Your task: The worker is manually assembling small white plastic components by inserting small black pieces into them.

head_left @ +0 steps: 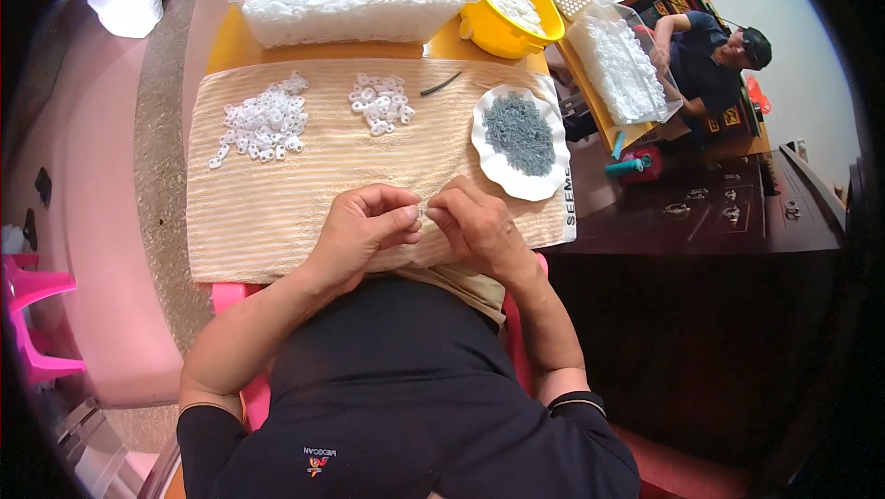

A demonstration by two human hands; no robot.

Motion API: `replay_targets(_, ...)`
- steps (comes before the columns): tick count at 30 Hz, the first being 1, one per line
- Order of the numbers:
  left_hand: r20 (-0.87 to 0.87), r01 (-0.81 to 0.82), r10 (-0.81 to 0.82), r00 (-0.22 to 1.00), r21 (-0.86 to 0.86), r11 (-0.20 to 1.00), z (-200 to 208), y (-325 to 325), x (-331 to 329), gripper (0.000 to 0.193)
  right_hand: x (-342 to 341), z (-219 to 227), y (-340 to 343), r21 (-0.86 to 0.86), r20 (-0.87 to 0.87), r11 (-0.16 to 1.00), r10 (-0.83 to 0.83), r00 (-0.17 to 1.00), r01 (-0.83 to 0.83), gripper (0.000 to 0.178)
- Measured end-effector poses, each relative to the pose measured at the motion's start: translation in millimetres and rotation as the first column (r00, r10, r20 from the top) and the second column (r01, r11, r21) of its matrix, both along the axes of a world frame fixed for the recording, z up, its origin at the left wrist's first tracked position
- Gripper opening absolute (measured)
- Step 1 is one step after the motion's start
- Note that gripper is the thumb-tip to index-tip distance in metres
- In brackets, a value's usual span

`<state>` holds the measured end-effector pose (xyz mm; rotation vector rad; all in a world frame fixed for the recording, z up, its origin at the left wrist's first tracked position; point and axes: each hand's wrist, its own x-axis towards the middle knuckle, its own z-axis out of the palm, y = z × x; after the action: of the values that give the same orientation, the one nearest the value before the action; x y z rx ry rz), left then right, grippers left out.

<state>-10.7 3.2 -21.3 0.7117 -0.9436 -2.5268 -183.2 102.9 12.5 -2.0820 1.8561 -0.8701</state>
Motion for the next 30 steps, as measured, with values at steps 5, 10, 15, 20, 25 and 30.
replay_targets(5,-0.006,0.01,-0.01,1.0,-0.054,0.998,0.3,-2.1,1.8,0.014,5.9,2.3,-2.2,0.018,-0.009,0.999,0.041,0.999,-0.041,0.01)
replay_targets(10,0.012,0.045,-0.044,0.999,-0.094,0.995,-2.7,-2.5,2.5,0.012,7.1,5.7,0.2,0.053,-0.03,0.996,0.069,0.997,-0.067,0.011)
replay_targets(15,0.022,0.06,-0.058,0.998,-0.14,0.988,-2.8,-2.4,2.8,0.011,10.8,6.3,3.4,0.075,-0.06,0.995,0.068,0.996,-0.063,0.013)
replay_targets(20,0.049,0.102,-0.095,0.994,-0.176,0.979,2.3,-7.3,3.6,0.01,11.0,10.0,3.1,0.072,-0.029,0.994,0.079,0.996,-0.077,0.013)
replay_targets(25,0.033,0.126,-0.124,0.992,-0.092,0.988,4.5,-10.0,5.2,0.011,12.0,7.1,2.4,0.043,0.012,0.997,0.07,0.997,-0.071,0.013)
replay_targets(30,0.008,0.127,-0.127,0.992,-0.058,0.99,8.3,-11.3,7.3,0.01,16.0,4.6,1.6,-0.062,0.119,0.997,0.054,0.991,-0.047,0.012)
